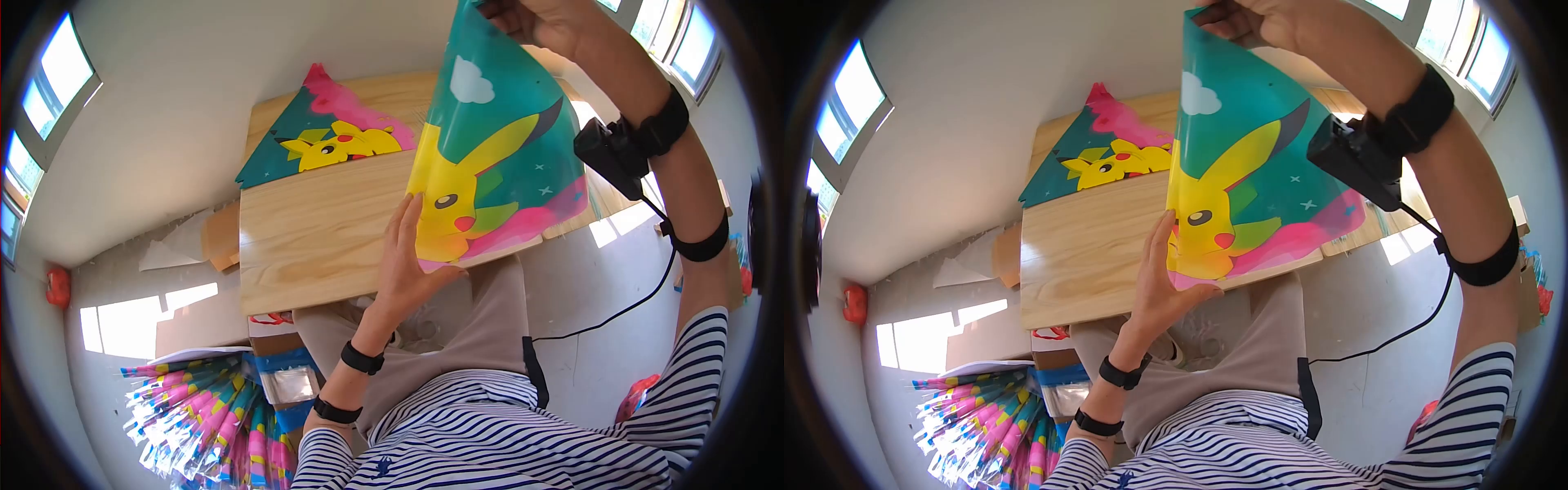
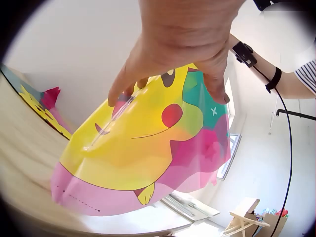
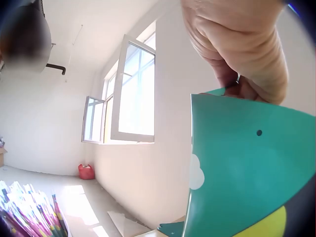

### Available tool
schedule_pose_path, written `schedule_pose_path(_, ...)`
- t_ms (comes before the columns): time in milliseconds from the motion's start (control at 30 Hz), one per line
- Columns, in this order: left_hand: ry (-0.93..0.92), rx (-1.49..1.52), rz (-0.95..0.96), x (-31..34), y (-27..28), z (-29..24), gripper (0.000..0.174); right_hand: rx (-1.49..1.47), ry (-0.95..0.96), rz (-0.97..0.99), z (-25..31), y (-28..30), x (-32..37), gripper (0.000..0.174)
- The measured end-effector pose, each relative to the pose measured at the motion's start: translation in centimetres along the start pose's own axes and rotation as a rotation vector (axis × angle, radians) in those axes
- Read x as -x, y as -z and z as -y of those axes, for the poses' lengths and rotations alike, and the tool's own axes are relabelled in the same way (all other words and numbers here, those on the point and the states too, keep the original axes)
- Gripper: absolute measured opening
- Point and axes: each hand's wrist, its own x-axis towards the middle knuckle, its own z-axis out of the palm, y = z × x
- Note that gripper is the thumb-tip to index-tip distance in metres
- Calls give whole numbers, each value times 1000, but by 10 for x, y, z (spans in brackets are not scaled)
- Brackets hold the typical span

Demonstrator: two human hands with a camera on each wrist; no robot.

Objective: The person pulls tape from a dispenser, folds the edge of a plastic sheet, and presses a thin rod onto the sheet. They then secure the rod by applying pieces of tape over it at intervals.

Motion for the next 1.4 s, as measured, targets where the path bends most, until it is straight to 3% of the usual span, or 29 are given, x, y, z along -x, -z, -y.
schedule_pose_path(100, 135, 313, 17, -20, 4, 16, 108, -113, -221, 33, -14, -84, -36, 18)
schedule_pose_path(133, 118, 408, -12, -24, 5, 28, 98, -176, -291, 106, -24, -109, -51, 14)
schedule_pose_path(200, 85, 598, -64, -29, 5, 66, 79, -186, -147, 321, -53, -167, -80, 30)
schedule_pose_path(267, 226, 724, -144, -27, 12, 107, 54, -191, 301, 728, -79, -181, -77, 38)
schedule_pose_path(367, 443, 965, -284, -22, 42, 144, 24, -70, 79, 727, -53, -232, -70, 40)
schedule_pose_path(400, 518, 1052, -339, -18, 58, 157, 18, -92, 205, 809, -57, -223, -68, 43)
schedule_pose_path(500, 623, 1245, -353, 13, 107, 225, 15, 39, 101, 870, -71, -217, -96, 40)
schedule_pose_path(600, 761, 1210, -451, 35, 150, 246, 22, 349, -24, 632, -108, -183, -105, 36)
schedule_pose_path(667, 809, 1145, -457, 51, 177, 254, 28, 415, -45, 582, -176, -156, -118, 35)
schedule_pose_path(733, 873, 1079, -478, 54, 190, 244, 38, 766, -26, 545, -233, -142, -104, 35)
schedule_pose_path(800, 894, 996, -522, 60, 197, 233, 40, 718, -51, 502, -296, -138, -83, 35)
schedule_pose_path(900, 914, 890, -556, 67, 202, 224, 45, 361, -376, 467, -343, -156, -46, 40)
schedule_pose_path(1067, 925, 770, -569, 58, 195, 221, 43, -486, -656, 174, -332, -188, 14, 47)
schedule_pose_path(1167, 969, 720, -579, 54, 192, 226, 40, -153, -176, -257, -341, -184, 32, 50)
schedule_pose_path(1267, 1007, 708, -604, 45, 192, 227, 36, 135, 45, -218, -302, -201, 60, 51)
schedule_pose_path(1367, 1005, 704, -596, 46, 189, 227, 34, 213, -86, -57, -307, -239, 32, 39)
schedule_pose_path(1400, 1000, 711, -588, 47, 189, 225, 34, 48, -254, 2, -322, -251, 16, 34)
